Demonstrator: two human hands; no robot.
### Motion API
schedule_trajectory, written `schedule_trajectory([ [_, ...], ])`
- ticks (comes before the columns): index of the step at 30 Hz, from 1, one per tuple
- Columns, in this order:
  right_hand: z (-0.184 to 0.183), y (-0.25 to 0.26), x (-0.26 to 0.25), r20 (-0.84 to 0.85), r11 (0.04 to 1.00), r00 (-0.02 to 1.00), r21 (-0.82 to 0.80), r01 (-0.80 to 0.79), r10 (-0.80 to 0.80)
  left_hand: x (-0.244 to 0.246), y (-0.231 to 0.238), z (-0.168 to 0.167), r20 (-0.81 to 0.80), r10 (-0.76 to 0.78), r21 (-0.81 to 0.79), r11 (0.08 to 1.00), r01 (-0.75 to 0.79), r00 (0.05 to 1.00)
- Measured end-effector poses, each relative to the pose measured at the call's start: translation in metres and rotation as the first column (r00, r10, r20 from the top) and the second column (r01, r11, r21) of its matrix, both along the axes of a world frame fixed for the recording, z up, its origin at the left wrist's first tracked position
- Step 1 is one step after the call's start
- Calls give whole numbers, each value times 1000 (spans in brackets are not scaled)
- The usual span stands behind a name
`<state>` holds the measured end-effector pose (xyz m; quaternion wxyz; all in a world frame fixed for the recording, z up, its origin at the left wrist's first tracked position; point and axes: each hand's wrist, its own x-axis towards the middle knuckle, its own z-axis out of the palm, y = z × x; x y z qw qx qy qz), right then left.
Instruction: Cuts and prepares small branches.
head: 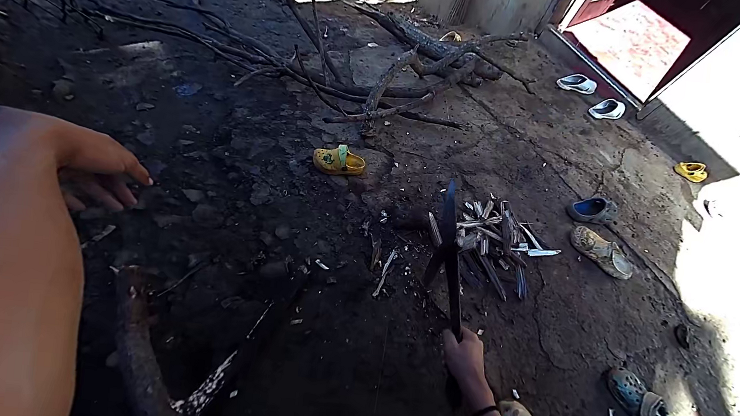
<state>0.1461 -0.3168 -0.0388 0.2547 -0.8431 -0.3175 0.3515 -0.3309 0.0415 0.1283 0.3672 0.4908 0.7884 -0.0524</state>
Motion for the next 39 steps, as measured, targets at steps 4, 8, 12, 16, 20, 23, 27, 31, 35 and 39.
schedule_trajectory([
  [4,33,24,-6,41,947,999,320,15,-30,-1,0,-5,-17,17,-32,999,-18,1000],
  [8,21,27,-3,142,992,988,-117,-47,64,-4,1,-8,-1,-48,0,999,48,999],
  [12,-5,22,1,35,956,999,-294,-19,30,14,0,6,-22,-21,-52,998,20,1000],
  [16,-4,17,3,-46,968,995,-243,69,-83,1,8,-6,-27,-4,18,1000,4,1000],
  [20,-4,10,5,-9,989,996,-114,92,-94,21,4,8,-53,-18,-33,999,16,998],
  [23,11,11,-7,-101,991,989,76,113,-105,72,-11,38,17,-104,-13,994,104,994],
  [27,46,24,-30,-120,952,992,294,80,-46,174,-24,83,308,-346,195,935,297,886],
  [31,78,29,-54,45,882,998,471,15,-41,284,-65,103,478,-685,401,727,557,550],
  [35,107,26,-67,151,824,986,566,-31,-67,347,-114,86,612,-678,572,735,364,407],
  [39,123,23,-66,150,823,987,567,-43,-52,374,-133,72,922,-292,312,949,-44,253],
])
